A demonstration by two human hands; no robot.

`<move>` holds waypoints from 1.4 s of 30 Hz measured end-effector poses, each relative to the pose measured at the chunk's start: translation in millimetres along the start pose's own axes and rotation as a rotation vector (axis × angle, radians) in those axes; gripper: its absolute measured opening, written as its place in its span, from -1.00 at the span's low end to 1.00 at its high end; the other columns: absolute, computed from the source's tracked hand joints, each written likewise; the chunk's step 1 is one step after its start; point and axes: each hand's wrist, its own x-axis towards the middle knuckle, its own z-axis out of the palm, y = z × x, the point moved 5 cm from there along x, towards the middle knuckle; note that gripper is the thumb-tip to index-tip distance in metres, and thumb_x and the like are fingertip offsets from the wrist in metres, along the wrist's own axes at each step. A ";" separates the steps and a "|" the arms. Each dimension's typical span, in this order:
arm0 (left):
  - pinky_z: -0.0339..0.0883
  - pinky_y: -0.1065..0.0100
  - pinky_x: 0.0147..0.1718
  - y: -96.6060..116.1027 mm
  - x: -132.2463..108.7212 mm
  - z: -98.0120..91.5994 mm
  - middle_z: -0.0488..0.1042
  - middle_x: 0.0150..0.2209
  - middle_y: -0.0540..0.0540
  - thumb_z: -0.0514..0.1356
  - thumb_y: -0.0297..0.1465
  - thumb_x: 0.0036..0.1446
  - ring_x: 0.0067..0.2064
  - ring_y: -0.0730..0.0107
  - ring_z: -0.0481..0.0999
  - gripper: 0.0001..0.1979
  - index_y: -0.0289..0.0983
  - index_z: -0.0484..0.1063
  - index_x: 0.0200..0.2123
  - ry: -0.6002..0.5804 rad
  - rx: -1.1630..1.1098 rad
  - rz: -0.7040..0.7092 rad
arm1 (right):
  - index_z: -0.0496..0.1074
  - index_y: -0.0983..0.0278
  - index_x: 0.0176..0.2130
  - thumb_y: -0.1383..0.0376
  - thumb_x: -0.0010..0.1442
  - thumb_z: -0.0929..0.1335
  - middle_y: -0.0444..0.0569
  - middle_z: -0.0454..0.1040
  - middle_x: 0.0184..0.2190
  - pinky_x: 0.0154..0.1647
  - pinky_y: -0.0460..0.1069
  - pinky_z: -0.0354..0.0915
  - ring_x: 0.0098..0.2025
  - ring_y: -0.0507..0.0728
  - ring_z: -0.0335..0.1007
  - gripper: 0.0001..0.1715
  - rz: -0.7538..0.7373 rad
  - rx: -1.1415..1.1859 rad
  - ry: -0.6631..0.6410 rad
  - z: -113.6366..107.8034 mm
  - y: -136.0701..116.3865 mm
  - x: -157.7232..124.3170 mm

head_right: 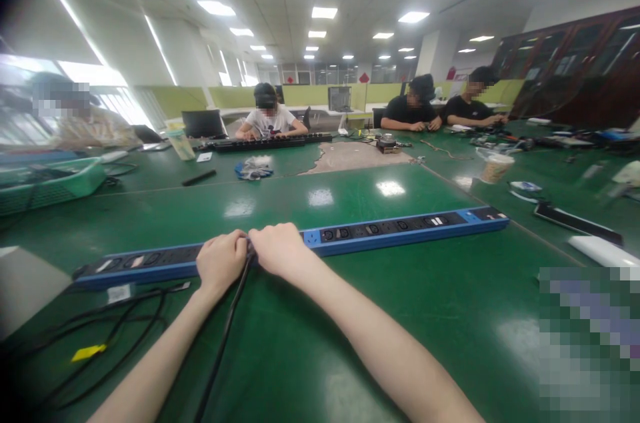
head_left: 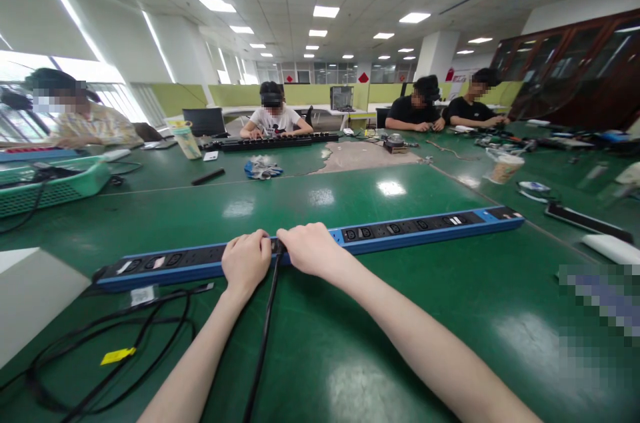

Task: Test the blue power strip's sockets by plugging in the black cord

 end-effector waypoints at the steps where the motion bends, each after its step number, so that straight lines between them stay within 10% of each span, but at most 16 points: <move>1: 0.23 0.19 -0.03 0.1 0.0 0.3 0.61 -0.33 -0.13 -0.04 -0.30 0.42 -0.19 0.15 0.57 -0.63 -0.17 0.54 -0.27 0.004 0.002 -0.001 | 0.43 0.20 0.00 0.20 0.52 0.21 0.07 0.66 -0.12 -0.07 0.12 0.46 -0.09 0.27 0.65 -0.74 0.057 0.039 -0.010 -3.8 7.9 0.4; 5: 0.23 0.19 -0.04 -1.0 0.0 1.5 0.60 -0.34 -0.13 -0.05 -0.30 0.41 -0.20 0.15 0.56 -0.62 -0.16 0.55 -0.28 0.010 -0.015 -0.012 | 0.35 0.20 0.10 -0.07 0.50 0.19 0.11 0.66 -0.10 -0.06 0.15 0.43 -0.07 0.30 0.64 -0.53 0.256 0.201 0.015 6.1 16.8 3.9; 12: 0.22 0.20 -0.07 -1.4 -0.4 1.4 0.60 -0.35 -0.12 -0.02 -0.32 0.38 -0.21 0.16 0.56 -0.64 -0.16 0.57 -0.28 0.014 -0.032 -0.005 | 0.32 0.20 0.04 0.04 0.38 0.27 0.07 0.65 -0.17 -0.19 0.10 0.42 -0.15 0.32 0.64 -0.63 0.352 0.302 0.073 38.4 5.9 18.3; 42: 0.23 0.18 -0.04 0.2 -1.2 -0.4 0.63 -0.31 -0.13 -0.02 -0.35 0.37 -0.16 0.14 0.59 -0.68 -0.16 0.55 -0.25 -0.002 -0.033 0.004 | 0.36 0.26 0.03 0.16 0.41 0.30 0.14 0.65 -0.12 -0.07 0.12 0.46 -0.07 0.31 0.65 -0.72 0.374 0.174 0.066 33.5 -8.1 29.8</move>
